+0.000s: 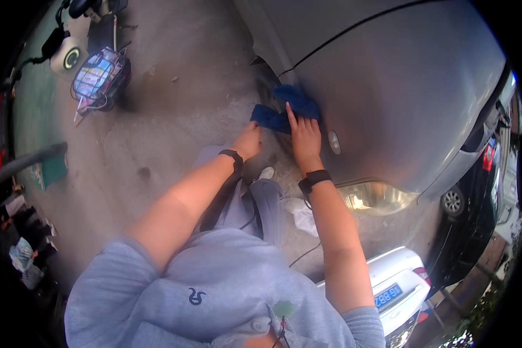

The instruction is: The person cleans a scooter and a truck by hand using a blue cloth, wiping the scooter's seat and body before wiping the truck's headlights, body panels, and door handles.

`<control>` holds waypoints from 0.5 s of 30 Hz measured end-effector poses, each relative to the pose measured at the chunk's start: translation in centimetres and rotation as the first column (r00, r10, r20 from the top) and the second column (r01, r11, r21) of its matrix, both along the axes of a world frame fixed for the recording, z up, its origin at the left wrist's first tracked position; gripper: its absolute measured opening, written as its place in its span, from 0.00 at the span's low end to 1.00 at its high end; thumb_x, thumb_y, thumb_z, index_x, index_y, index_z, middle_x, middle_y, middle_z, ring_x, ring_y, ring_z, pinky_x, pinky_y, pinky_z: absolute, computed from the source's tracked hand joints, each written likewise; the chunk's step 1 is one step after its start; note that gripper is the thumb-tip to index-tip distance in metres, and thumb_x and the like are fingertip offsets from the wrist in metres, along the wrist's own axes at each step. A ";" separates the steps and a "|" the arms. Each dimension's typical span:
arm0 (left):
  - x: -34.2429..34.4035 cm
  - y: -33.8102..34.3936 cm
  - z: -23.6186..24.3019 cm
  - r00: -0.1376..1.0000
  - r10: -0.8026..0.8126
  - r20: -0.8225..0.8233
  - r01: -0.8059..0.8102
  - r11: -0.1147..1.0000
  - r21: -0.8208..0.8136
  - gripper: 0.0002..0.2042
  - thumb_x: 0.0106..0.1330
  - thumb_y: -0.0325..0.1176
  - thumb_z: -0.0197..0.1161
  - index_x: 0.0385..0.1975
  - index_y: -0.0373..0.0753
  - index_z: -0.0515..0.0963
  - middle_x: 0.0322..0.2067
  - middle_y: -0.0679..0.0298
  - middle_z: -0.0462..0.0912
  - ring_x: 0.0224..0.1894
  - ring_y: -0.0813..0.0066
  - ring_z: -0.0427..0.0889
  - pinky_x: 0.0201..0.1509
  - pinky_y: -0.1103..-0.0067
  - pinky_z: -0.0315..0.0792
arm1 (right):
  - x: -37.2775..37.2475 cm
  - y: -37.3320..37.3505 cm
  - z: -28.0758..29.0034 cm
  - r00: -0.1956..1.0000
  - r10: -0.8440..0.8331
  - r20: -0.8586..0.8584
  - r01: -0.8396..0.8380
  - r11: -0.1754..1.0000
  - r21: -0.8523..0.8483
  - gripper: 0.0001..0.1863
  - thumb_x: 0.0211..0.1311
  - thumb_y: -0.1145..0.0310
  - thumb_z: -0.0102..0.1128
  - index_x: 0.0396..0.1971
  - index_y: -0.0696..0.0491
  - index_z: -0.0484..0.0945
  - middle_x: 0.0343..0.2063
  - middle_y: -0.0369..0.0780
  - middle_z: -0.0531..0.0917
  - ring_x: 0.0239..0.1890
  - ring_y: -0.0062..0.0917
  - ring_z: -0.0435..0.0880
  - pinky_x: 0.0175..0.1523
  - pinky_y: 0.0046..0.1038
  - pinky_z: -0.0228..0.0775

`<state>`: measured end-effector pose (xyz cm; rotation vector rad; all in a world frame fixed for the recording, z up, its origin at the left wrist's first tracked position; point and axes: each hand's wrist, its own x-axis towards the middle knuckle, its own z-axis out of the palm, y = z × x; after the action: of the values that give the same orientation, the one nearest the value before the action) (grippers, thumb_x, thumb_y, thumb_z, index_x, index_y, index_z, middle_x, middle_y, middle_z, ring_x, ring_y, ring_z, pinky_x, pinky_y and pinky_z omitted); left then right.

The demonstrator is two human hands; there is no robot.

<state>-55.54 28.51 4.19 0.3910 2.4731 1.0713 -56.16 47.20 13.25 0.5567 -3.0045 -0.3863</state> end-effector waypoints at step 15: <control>5.9 8.2 1.0 0.936 0.034 0.350 -0.204 0.863 0.462 0.21 0.53 0.31 0.61 0.47 0.28 0.76 0.52 0.51 0.73 0.56 0.55 0.72 0.59 0.70 0.69 | -10.1 -2.4 -2.0 0.942 -0.037 0.335 -0.157 0.832 0.533 0.32 0.63 0.61 0.46 0.68 0.50 0.59 0.64 0.34 0.66 0.67 0.26 0.59 0.69 0.34 0.42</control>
<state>-49.62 36.69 5.19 0.1769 1.9270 1.6781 -66.30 44.79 11.29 0.8255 -3.1479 -1.3132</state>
